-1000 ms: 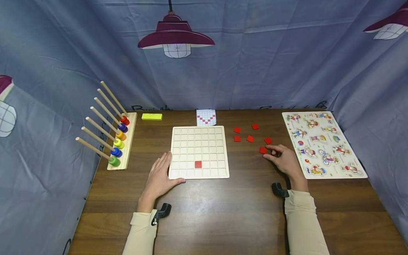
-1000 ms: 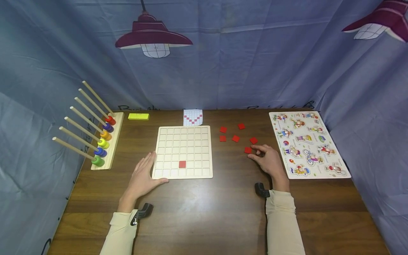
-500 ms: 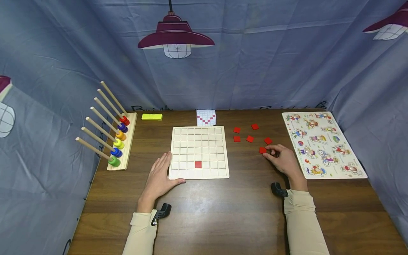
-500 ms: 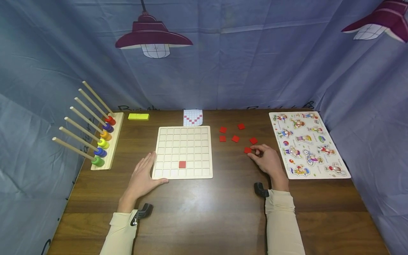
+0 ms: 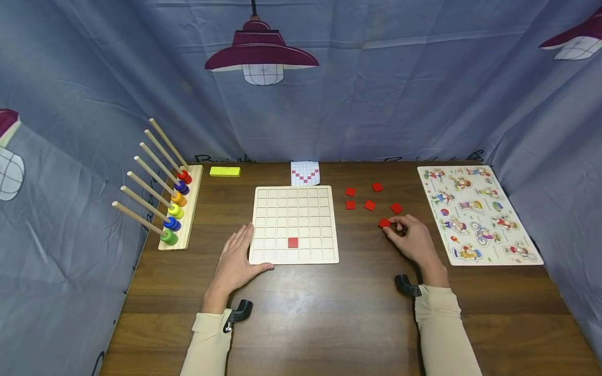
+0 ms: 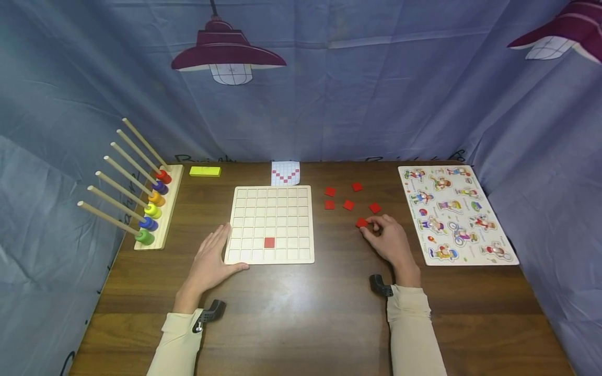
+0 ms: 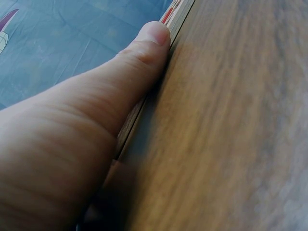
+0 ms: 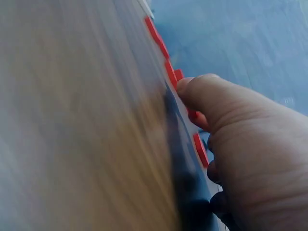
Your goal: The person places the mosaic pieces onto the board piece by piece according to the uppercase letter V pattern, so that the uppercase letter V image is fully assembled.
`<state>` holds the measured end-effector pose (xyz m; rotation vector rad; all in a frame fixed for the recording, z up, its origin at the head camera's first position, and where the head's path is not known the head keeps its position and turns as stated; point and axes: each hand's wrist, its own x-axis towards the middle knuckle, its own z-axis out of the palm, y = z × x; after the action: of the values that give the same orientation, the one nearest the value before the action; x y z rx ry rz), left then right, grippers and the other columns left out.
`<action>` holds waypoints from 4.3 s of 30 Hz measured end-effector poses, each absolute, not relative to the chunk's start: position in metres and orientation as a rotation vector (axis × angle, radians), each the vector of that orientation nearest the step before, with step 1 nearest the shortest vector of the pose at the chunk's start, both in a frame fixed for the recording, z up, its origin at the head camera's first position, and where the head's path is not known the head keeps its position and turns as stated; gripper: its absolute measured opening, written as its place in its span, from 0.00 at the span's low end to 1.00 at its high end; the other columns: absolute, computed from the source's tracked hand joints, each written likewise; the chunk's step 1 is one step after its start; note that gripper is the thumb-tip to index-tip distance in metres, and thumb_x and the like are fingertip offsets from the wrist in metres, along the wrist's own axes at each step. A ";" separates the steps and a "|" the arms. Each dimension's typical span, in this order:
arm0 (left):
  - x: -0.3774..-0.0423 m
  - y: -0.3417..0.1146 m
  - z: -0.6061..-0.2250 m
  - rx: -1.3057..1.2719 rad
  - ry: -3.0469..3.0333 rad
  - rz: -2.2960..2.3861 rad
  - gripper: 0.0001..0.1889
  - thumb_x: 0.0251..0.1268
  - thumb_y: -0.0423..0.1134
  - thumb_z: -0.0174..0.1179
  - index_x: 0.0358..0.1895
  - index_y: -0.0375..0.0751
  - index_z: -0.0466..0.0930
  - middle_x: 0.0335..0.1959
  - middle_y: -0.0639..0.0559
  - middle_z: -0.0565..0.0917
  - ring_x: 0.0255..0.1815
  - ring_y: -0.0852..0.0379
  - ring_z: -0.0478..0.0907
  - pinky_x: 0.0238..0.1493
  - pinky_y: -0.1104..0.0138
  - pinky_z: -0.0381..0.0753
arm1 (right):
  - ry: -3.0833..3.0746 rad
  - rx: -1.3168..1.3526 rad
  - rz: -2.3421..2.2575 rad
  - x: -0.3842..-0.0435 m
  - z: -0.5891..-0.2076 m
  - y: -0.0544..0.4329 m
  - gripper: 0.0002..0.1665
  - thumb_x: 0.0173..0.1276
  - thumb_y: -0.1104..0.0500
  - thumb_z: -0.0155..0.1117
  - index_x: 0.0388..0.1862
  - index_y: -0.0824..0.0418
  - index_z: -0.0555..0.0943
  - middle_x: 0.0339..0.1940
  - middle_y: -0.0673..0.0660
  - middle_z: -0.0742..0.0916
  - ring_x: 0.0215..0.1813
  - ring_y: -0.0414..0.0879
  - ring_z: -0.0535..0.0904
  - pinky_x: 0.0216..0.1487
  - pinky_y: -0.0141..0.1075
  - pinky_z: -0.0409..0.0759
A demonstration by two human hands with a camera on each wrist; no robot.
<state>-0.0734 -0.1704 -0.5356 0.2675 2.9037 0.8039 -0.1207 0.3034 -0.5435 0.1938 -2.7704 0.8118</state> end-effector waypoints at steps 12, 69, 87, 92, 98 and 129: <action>-0.073 -0.170 -0.537 0.270 2.904 0.800 0.67 0.48 0.72 0.72 0.83 0.39 0.46 0.85 0.45 0.52 0.86 0.47 0.48 0.86 0.52 0.46 | -2.755 0.317 0.961 -0.121 -0.534 0.246 0.13 0.63 0.54 0.76 0.41 0.61 0.87 0.28 0.50 0.79 0.34 0.40 0.70 0.34 0.31 0.67; -0.074 -0.170 -0.535 0.269 2.902 0.821 0.66 0.47 0.73 0.71 0.83 0.39 0.47 0.84 0.45 0.54 0.86 0.47 0.49 0.86 0.52 0.46 | -2.981 0.716 0.665 -0.136 -0.513 0.057 0.15 0.68 0.50 0.71 0.49 0.54 0.89 0.28 0.46 0.79 0.35 0.41 0.72 0.37 0.34 0.75; -0.078 -0.164 -0.536 0.268 2.903 0.820 0.67 0.47 0.74 0.70 0.83 0.39 0.47 0.84 0.45 0.54 0.86 0.47 0.49 0.86 0.53 0.47 | -2.971 0.614 0.904 -0.137 -0.508 0.084 0.22 0.67 0.46 0.72 0.54 0.56 0.87 0.29 0.47 0.77 0.35 0.40 0.71 0.37 0.32 0.72; -0.077 -0.165 -0.539 0.270 2.909 0.840 0.68 0.45 0.75 0.70 0.83 0.39 0.48 0.84 0.44 0.55 0.85 0.45 0.50 0.85 0.51 0.48 | -2.877 0.426 1.062 -0.137 -0.510 0.136 0.22 0.67 0.51 0.74 0.56 0.60 0.86 0.31 0.52 0.80 0.32 0.42 0.71 0.35 0.33 0.72; -0.075 -0.168 -0.539 0.258 2.923 0.840 0.68 0.44 0.76 0.70 0.83 0.39 0.48 0.84 0.44 0.56 0.85 0.45 0.51 0.85 0.50 0.49 | -2.765 0.239 1.019 -0.140 -0.522 0.214 0.20 0.63 0.53 0.77 0.51 0.61 0.87 0.31 0.54 0.79 0.33 0.45 0.73 0.36 0.35 0.70; -0.072 -0.169 -0.534 0.236 2.894 0.836 0.67 0.46 0.73 0.71 0.83 0.39 0.47 0.84 0.45 0.54 0.86 0.47 0.49 0.85 0.51 0.47 | -2.779 -0.198 0.849 -0.146 -0.547 0.317 0.31 0.68 0.50 0.73 0.61 0.70 0.81 0.43 0.65 0.82 0.44 0.57 0.78 0.42 0.42 0.73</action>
<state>-0.0723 -0.1692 -0.5345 0.2356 2.8945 0.8360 -0.1455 0.3165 -0.5474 -0.1982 -2.7788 0.8490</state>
